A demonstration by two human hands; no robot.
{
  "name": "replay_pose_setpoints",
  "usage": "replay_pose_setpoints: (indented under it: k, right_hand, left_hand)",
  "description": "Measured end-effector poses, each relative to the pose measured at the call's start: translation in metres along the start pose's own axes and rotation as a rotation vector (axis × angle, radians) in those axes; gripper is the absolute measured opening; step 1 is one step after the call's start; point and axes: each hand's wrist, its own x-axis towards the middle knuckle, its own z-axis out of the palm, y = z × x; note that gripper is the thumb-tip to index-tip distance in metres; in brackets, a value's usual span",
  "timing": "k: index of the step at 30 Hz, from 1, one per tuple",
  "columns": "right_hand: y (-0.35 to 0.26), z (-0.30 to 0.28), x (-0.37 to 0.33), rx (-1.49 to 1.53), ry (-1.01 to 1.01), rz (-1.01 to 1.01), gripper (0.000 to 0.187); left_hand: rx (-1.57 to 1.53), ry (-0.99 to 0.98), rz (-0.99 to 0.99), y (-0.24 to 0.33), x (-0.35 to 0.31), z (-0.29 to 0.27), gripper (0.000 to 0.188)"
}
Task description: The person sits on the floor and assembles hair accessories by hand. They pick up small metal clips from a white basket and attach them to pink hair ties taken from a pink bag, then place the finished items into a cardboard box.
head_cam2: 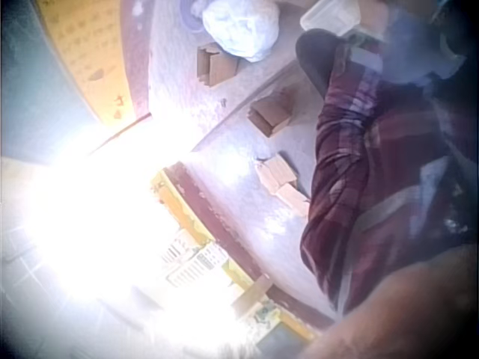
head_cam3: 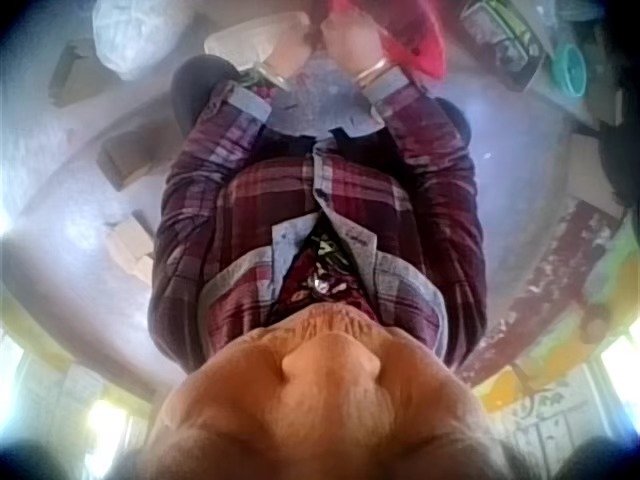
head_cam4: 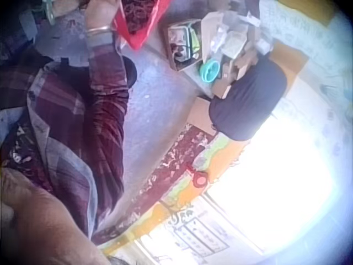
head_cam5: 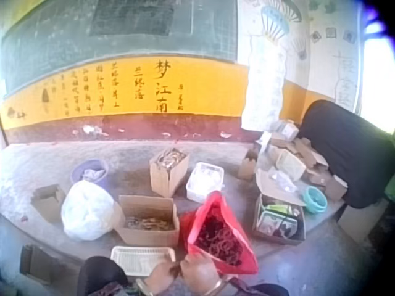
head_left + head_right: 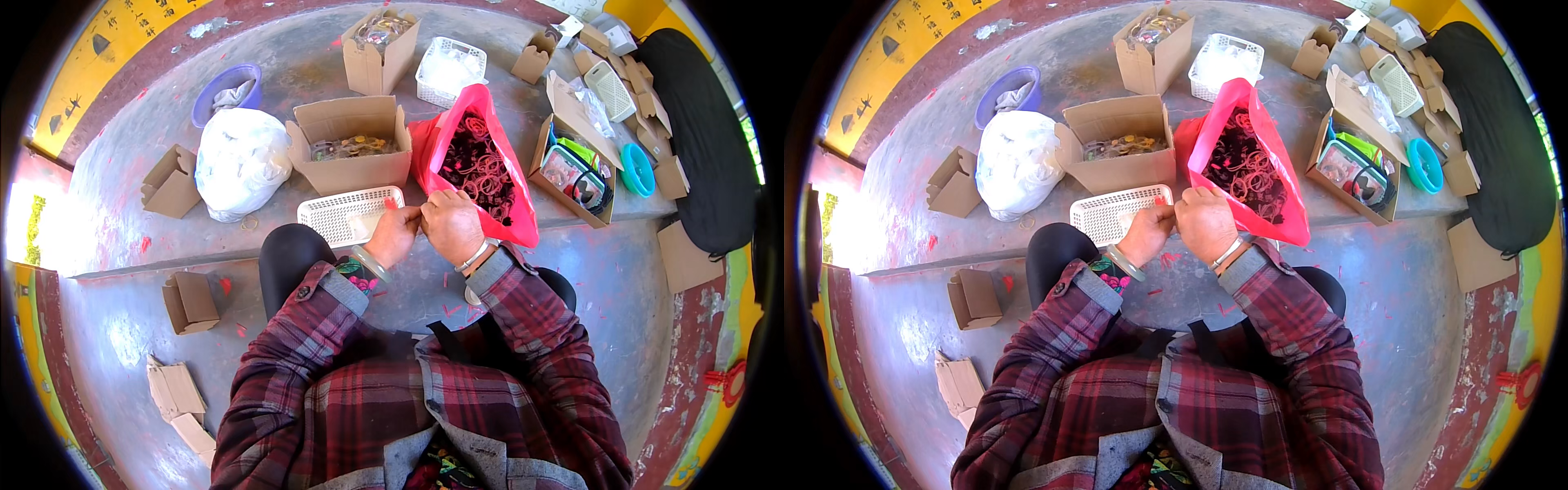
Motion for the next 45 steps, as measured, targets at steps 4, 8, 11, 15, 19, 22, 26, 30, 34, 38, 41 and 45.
replay_pose_setpoints:
  k: [4, 8, 11, 15, 19, 22, 26, 30, 34, 38, 41, 45]
  right_hand:
    - [0.002, -0.001, -0.001, 0.021, 0.017, 0.013, 0.011]
    - [0.003, -0.003, -0.002, 0.019, 0.017, 0.011, 0.011]
    - [0.002, -0.002, -0.002, -0.004, 0.029, -0.003, 0.011]
    - [0.000, -0.004, 0.000, -0.007, 0.045, -0.006, 0.010]
    - [0.000, -0.007, 0.001, 0.025, 0.058, 0.001, 0.009]
    - [-0.001, -0.008, 0.002, 0.037, 0.066, -0.003, 0.007]
    - [-0.004, -0.011, 0.005, 0.040, 0.071, 0.007, 0.007]
    - [-0.004, -0.011, 0.006, 0.063, 0.091, 0.032, 0.008]
    - [-0.003, -0.010, 0.007, 0.135, 0.126, 0.104, 0.008]
    - [0.005, -0.008, 0.006, 0.338, 0.119, 0.256, 0.004]
    - [0.009, -0.005, 0.007, 0.609, 0.080, 0.464, 0.003]
    - [0.027, -0.006, 0.004, 0.935, -0.011, 0.716, 0.006]
  left_hand:
    - [-0.050, 0.014, 0.004, -0.002, 0.000, 0.003, 0.020]
    - [-0.096, 0.022, -0.013, -0.002, 0.001, 0.006, 0.019]
    - [-0.076, 0.032, -0.004, 0.001, 0.000, 0.006, 0.019]
    - [-0.057, 0.033, -0.009, 0.004, 0.000, 0.005, 0.015]
    - [-0.049, 0.038, -0.019, 0.003, 0.001, 0.003, 0.014]
    - [-0.046, 0.051, -0.006, 0.002, 0.001, 0.002, 0.018]
    - [-0.029, 0.079, 0.012, 0.003, 0.000, 0.001, 0.020]
    - [-0.047, 0.096, 0.019, 0.005, -0.001, 0.000, 0.020]
    - [-0.090, 0.089, -0.009, 0.004, 0.000, 0.000, 0.021]
    - [-0.127, 0.110, 0.010, 0.007, 0.001, 0.001, 0.021]
    - [-0.367, 0.035, -0.148, -0.008, 0.004, 0.003, 0.022]
    - [-0.668, -0.043, -0.188, 0.008, 0.002, -0.005, 0.022]
